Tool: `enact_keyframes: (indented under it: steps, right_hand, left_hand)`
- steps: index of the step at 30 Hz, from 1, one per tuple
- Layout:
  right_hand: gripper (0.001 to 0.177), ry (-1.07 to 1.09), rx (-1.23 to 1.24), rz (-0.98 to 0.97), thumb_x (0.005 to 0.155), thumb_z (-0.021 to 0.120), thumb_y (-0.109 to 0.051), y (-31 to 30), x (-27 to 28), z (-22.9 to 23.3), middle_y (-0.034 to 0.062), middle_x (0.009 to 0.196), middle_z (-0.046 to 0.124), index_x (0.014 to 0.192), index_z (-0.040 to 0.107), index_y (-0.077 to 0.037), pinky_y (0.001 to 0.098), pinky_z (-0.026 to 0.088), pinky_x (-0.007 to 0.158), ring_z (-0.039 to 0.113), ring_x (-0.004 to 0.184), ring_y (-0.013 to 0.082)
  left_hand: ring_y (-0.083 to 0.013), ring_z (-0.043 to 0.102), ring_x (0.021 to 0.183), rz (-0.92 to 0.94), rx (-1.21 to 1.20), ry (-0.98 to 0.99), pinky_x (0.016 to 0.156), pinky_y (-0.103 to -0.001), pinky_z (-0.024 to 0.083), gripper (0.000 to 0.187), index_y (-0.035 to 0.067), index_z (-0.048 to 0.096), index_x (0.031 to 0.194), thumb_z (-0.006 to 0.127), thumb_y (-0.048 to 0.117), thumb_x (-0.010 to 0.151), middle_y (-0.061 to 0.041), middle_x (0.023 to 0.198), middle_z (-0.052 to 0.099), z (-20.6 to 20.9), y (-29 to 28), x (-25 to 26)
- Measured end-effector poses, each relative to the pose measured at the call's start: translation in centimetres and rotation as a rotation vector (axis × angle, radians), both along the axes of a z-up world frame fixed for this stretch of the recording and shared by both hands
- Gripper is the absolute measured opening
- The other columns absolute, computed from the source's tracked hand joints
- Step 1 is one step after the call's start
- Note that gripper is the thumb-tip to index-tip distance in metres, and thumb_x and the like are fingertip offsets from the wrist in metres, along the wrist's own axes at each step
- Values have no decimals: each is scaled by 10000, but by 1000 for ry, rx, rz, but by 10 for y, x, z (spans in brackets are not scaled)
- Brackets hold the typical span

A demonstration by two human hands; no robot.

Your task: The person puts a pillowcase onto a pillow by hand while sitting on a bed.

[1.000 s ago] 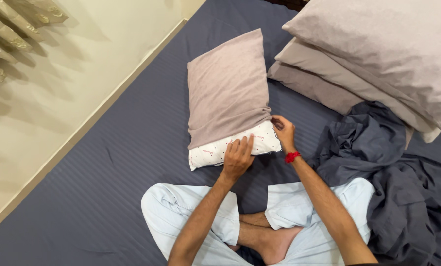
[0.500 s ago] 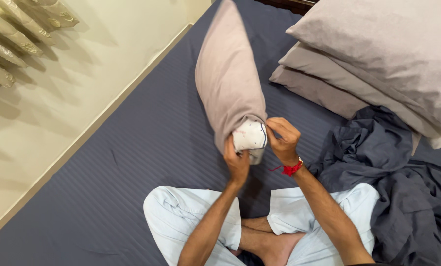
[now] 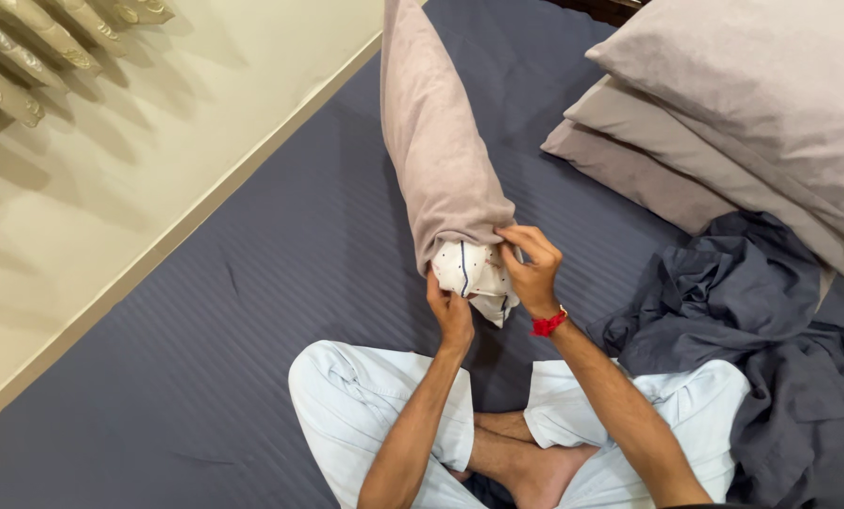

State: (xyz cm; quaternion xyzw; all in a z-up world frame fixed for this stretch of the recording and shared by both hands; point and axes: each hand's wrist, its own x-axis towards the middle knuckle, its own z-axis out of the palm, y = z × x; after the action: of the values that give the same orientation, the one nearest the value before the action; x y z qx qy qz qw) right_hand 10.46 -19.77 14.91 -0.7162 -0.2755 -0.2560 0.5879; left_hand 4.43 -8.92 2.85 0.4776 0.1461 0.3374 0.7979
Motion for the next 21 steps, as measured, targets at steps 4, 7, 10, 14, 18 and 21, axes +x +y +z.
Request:
enact_keyframes:
  steps: [4, 7, 10, 14, 18, 21]
  right_hand:
    - [212, -235, 15, -96, 818, 736, 144, 0, 3, 21, 121, 965, 713, 993, 726, 25, 351, 563, 799, 708, 897, 260]
    - [222, -357, -21, -135, 812, 743, 161, -4, -1, 57, 117, 922, 692, 990, 739, 29, 358, 539, 738, 685, 852, 266]
    - [236, -505, -95, -150, 795, 759, 163, -8, -10, 84, 108, 895, 666, 995, 749, 37, 387, 534, 737, 671, 844, 290]
    - [225, -511, -250, -44, 798, 768, 126, -4, -24, 82, 116, 888, 678, 998, 753, 24, 386, 541, 726, 676, 834, 305]
    - [283, -375, -471, 86, 749, 789, 30, -6, -43, 42, 104, 960, 706, 1028, 755, -8, 394, 546, 740, 684, 869, 295]
    - [352, -209, -500, 119, 724, 794, -2, -14, -46, 5, 101, 1011, 710, 1074, 765, -16, 385, 542, 752, 675, 889, 290]
  left_hand:
    - [-188, 670, 1085, -123, -75, -126, 807, -326, 606, 386, 1, 517, 1421, 551, 48, 1039, -118, 1309, 614, 3, 13, 28]
    - [-211, 680, 1078, -187, -160, -182, 826, -355, 618, 372, 10, 515, 1384, 531, 60, 1015, -124, 1291, 621, 25, 14, 48]
    - [-203, 626, 1197, -236, -180, -307, 992, -358, 561, 387, -54, 499, 1423, 553, 7, 1045, -139, 1365, 594, 36, 2, 44]
    - [-263, 582, 1278, -6, -1, -200, 1093, -378, 454, 550, -47, 451, 1467, 607, 40, 947, -163, 1424, 565, -2, -5, 20]
    - [-336, 548, 1239, 375, 358, 181, 1071, -401, 396, 682, -102, 434, 1414, 746, 71, 832, -190, 1375, 529, -76, -19, -19]
    - [-340, 631, 1161, 62, 122, 184, 1033, -423, 470, 502, -116, 602, 1327, 730, 98, 892, -213, 1298, 663, -122, -16, -33]
